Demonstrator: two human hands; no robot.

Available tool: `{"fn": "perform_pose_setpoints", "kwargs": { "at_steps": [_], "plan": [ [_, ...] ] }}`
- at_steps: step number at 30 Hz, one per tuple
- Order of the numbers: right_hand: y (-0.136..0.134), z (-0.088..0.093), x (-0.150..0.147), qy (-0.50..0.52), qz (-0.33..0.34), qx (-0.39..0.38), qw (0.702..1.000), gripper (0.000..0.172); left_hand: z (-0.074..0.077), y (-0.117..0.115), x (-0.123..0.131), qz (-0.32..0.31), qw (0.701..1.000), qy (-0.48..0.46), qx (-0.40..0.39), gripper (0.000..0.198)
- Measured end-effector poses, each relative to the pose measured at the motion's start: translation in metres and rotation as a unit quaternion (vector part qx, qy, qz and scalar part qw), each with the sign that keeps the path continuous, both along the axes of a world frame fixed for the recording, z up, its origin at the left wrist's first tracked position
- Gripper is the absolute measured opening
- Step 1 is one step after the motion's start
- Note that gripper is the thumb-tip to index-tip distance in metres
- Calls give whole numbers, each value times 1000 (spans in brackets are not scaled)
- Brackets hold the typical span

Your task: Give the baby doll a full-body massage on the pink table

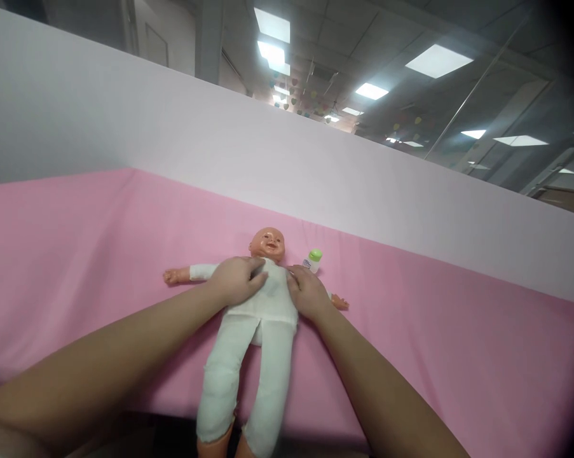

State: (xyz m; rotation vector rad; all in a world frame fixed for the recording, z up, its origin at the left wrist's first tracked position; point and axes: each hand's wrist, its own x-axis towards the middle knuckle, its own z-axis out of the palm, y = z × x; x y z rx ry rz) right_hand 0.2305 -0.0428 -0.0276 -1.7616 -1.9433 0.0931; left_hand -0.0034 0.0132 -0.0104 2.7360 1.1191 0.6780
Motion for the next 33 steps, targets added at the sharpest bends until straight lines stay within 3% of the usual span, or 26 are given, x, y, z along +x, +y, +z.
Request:
{"fn": "perform_pose_setpoints", "kwargs": {
  "at_steps": [2,5,11,15,18,21,25,33],
  "plan": [
    [-5,2,-4,20,30,37,999,42,1,10,-4,61,998,6,-3,50],
    [-21,11,-16,28,125,51,990,49,-1,27,-9,110,993,34,-28,54],
    [-64,33,-54,-25,373,51,926,45,-7,42,-11,127,989,60,-50,55],
    [-83,34,-73,-43,463,68,883,41,-7,39,-9,126,989,59,-48,55],
    [-84,30,-75,-61,443,52,893,48,-5,38,-8,126,989,60,-50,55],
    [-72,28,-67,-78,369,-9,926,60,-4,38,-6,128,988,67,-62,56],
    [-49,27,-46,-66,273,-66,958,57,-2,37,-6,127,987,65,-77,55],
    [-20,17,-13,23,146,-48,988,61,-3,38,-9,100,990,53,-81,55]
  ]
}}
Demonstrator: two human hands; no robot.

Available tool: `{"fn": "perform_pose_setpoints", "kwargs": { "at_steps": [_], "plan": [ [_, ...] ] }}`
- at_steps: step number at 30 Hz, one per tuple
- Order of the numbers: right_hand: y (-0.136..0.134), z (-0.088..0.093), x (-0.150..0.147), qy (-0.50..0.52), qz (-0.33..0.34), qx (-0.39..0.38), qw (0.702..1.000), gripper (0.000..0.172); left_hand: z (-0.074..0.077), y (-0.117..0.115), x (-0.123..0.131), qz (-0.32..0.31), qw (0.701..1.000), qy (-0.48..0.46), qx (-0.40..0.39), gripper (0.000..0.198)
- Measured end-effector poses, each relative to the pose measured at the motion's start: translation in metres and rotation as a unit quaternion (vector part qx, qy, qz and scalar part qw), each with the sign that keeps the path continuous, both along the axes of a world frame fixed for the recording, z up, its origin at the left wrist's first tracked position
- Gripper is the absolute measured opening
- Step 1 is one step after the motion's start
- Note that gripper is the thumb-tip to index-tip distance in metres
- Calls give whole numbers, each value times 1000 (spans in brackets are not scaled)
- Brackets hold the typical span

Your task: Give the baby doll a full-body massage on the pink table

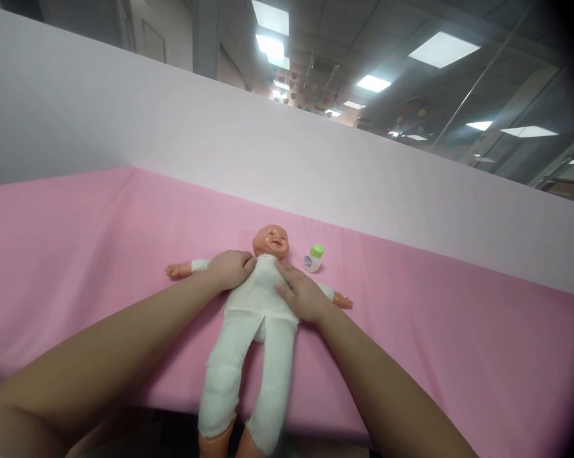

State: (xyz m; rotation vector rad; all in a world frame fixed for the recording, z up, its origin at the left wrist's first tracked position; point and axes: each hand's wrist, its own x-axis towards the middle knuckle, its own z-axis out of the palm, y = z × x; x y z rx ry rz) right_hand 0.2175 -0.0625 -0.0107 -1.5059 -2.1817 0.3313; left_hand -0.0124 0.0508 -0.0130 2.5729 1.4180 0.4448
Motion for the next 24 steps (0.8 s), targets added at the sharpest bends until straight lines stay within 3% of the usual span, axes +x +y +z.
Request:
{"fn": "perform_pose_setpoints", "kwargs": {
  "at_steps": [4,10,17,24],
  "plan": [
    [6,-1,10,-16,-68,-11,997,49,1,2,-4,-34,999,-16,-5,52],
    [14,-7,20,-47,-115,-24,992,50,0,3,-11,-83,996,15,-8,54],
    [19,-18,17,-115,-138,26,983,52,-10,-4,-11,-65,993,60,79,56],
    [4,-26,30,-231,-164,29,959,47,-12,-10,-34,0,986,118,115,51]
  ]
}}
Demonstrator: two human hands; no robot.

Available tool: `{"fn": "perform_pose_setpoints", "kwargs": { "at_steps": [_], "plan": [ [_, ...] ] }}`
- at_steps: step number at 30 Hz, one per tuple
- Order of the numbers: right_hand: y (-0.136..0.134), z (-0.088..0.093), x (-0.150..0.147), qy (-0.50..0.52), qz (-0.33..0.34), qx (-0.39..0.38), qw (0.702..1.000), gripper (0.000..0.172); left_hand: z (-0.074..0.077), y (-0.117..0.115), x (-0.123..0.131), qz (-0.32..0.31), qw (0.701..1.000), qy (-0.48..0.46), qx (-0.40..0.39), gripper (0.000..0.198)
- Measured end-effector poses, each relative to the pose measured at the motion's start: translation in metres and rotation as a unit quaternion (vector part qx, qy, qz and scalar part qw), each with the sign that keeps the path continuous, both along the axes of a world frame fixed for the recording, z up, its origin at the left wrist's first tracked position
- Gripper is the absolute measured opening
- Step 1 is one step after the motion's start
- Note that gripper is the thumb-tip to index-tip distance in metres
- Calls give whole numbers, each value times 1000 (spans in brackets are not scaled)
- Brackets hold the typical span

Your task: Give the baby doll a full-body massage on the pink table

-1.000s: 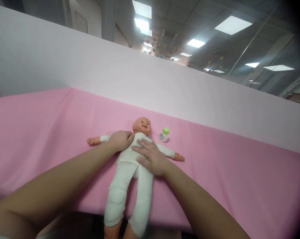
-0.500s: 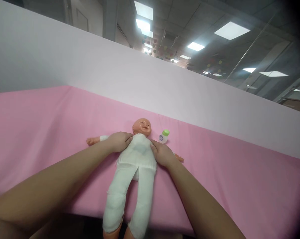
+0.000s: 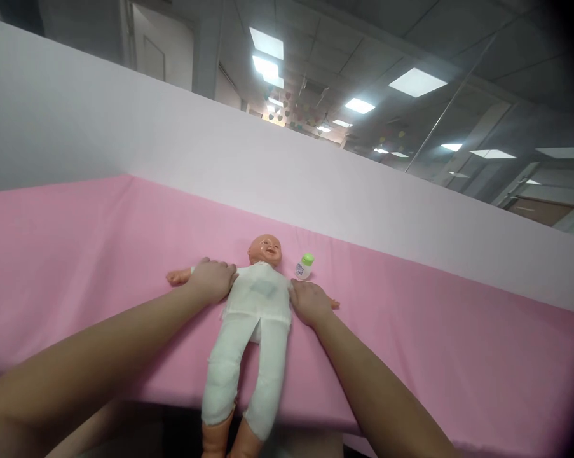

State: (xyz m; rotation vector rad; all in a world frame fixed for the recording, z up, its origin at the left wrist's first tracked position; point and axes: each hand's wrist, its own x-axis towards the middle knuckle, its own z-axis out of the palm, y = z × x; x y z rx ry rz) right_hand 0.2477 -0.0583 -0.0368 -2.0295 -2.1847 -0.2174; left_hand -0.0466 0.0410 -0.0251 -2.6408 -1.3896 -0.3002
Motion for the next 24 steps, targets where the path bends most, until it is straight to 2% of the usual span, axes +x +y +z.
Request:
{"fn": "perform_pose_setpoints", "kwargs": {
  "at_steps": [7,13,17,20,24],
  "plan": [
    [-8,-4,18,-5,-37,3,999,51,-4,-6,-35,61,998,12,34,48],
    [-20,-18,46,90,-85,18,992,64,-3,-10,-65,75,996,-20,36,52],
    [-29,-16,62,122,-101,5,987,66,3,-9,-76,88,995,-39,17,55],
    [-33,-15,71,143,-117,6,983,68,6,-3,-87,126,991,-53,-10,61],
    [-35,-18,76,172,-148,9,974,80,4,6,-104,176,977,-98,-65,69]
  ]
}}
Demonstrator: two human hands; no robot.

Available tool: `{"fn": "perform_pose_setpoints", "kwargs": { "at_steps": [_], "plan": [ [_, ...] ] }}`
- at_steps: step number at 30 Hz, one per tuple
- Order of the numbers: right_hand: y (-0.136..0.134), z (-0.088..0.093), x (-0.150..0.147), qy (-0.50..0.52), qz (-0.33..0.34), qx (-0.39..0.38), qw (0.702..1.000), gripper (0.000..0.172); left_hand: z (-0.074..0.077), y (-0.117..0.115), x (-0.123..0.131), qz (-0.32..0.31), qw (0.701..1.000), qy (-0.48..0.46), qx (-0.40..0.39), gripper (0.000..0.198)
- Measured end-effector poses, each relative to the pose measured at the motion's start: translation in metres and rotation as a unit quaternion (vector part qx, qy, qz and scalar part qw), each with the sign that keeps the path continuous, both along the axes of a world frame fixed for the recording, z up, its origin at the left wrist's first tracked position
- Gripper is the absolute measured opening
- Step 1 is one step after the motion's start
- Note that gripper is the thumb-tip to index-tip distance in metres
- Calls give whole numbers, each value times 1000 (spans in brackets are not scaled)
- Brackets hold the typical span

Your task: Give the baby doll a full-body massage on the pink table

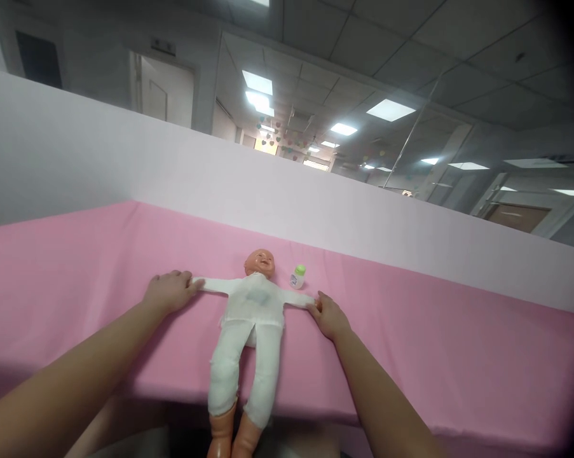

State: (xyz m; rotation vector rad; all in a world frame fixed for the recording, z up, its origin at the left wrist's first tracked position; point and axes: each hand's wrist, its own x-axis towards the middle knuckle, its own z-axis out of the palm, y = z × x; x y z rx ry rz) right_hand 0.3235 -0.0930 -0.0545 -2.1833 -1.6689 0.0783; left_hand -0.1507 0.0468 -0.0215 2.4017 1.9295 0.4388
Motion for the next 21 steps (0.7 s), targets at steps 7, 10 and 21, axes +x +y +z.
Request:
{"fn": "perform_pose_setpoints", "kwargs": {
  "at_steps": [7,10,21],
  "plan": [
    [-7,-8,-7,11,-58,6,998,101,4,-16,-6,56,996,-74,15,71],
    [-15,-14,-10,4,-80,-4,997,102,5,-30,-6,66,994,-70,50,64],
    [-62,-34,-18,-32,-104,-58,992,101,-25,-80,-29,52,986,-10,155,53]
  ]
}}
